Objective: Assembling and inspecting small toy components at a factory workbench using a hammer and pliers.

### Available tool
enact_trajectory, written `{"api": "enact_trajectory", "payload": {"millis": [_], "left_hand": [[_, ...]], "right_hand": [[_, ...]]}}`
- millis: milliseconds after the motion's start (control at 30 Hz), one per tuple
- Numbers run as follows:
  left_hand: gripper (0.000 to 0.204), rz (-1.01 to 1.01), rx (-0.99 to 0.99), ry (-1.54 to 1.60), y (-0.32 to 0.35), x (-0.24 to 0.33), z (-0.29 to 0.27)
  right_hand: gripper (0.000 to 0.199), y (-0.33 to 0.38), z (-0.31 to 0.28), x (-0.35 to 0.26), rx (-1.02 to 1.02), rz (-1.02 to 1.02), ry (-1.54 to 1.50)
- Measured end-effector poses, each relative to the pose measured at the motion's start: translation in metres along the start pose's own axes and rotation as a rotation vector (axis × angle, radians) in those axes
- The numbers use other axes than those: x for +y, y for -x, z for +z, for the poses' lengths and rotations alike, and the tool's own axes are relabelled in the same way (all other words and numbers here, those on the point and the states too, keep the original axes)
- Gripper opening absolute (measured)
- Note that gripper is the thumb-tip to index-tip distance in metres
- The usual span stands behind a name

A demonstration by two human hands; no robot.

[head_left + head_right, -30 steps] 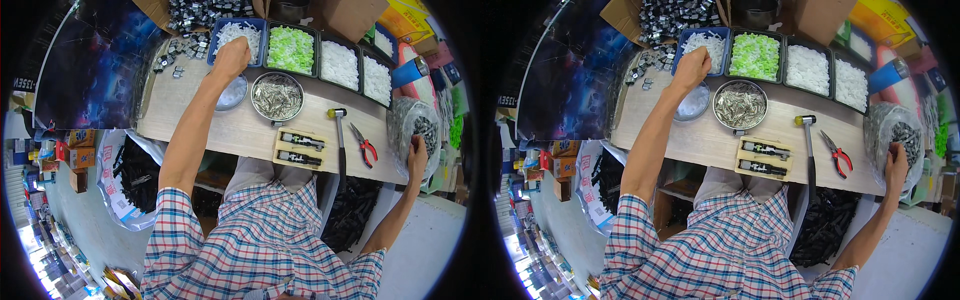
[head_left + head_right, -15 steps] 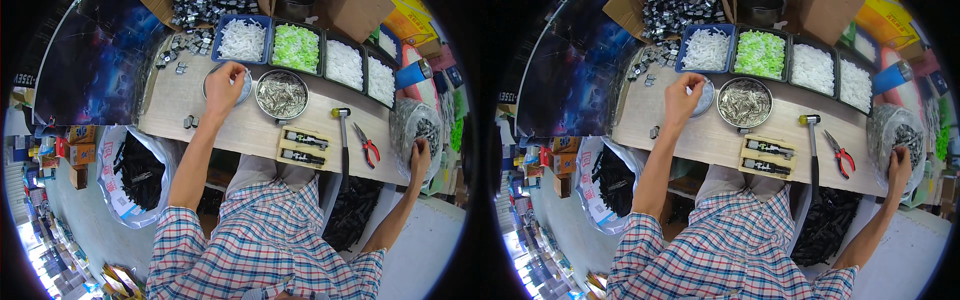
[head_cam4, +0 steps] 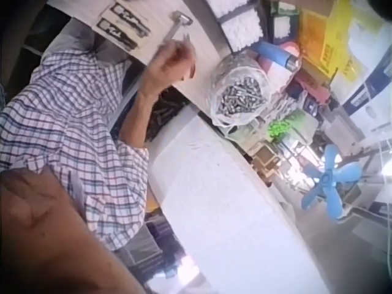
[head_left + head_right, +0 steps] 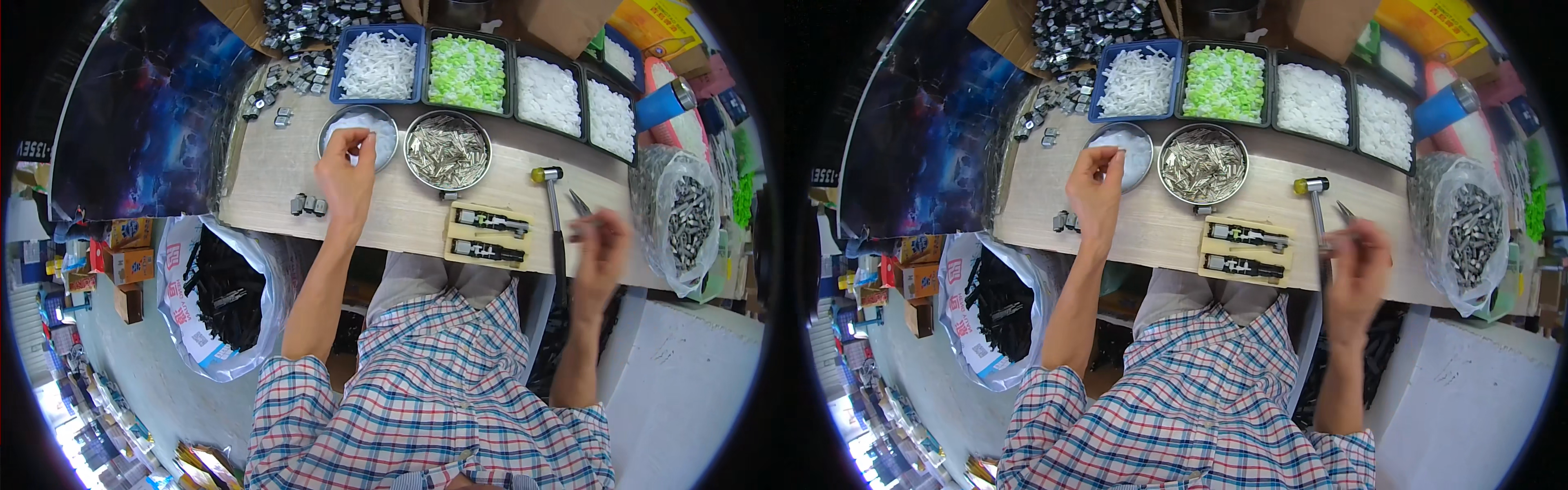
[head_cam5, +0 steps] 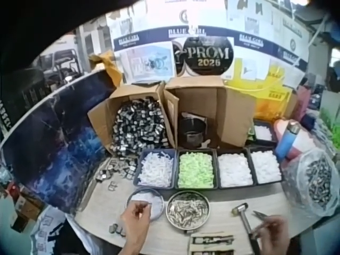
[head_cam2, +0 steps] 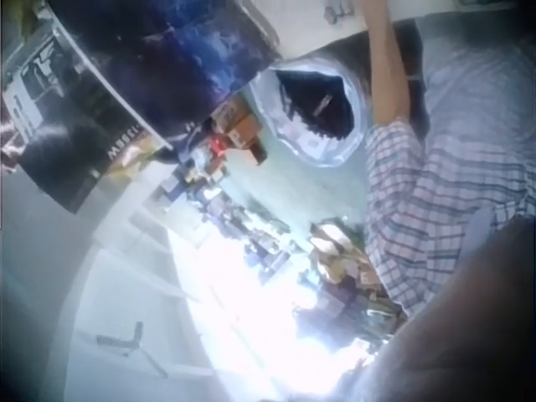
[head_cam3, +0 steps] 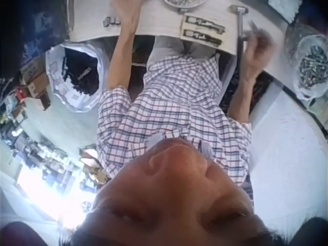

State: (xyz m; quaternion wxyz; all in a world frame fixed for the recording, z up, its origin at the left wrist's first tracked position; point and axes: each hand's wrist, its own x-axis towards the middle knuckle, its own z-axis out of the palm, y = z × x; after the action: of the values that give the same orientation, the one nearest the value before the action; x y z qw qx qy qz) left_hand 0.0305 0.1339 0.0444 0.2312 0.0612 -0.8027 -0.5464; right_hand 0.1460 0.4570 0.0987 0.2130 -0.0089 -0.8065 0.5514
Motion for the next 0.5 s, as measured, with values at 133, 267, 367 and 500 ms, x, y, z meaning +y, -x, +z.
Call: {"api": "enact_trajectory", "payload": {"millis": [133,267,367,500], "left_hand": [[0.009,-0.285,-0.105,0.421,0.037,0.028,0.003],[0.009,-0.413,-0.258,0.644,0.074,0.042,0.003],[0.009,-0.454,-0.315,0.679,0.088,0.053,0.005],[0.008,-0.449,-0.392,0.679,0.094,0.053,0.007]], "right_hand": [[0.035,0.024,0.07,-0.015,-0.262,0.219,-0.154],[0.039,0.033,0.097,-0.005,-0.355,0.283,-0.19],[0.038,0.035,0.095,-0.002,-0.379,0.295,-0.19],[0.039,0.036,0.088,-0.003,-0.358,0.302,-0.175]]}}
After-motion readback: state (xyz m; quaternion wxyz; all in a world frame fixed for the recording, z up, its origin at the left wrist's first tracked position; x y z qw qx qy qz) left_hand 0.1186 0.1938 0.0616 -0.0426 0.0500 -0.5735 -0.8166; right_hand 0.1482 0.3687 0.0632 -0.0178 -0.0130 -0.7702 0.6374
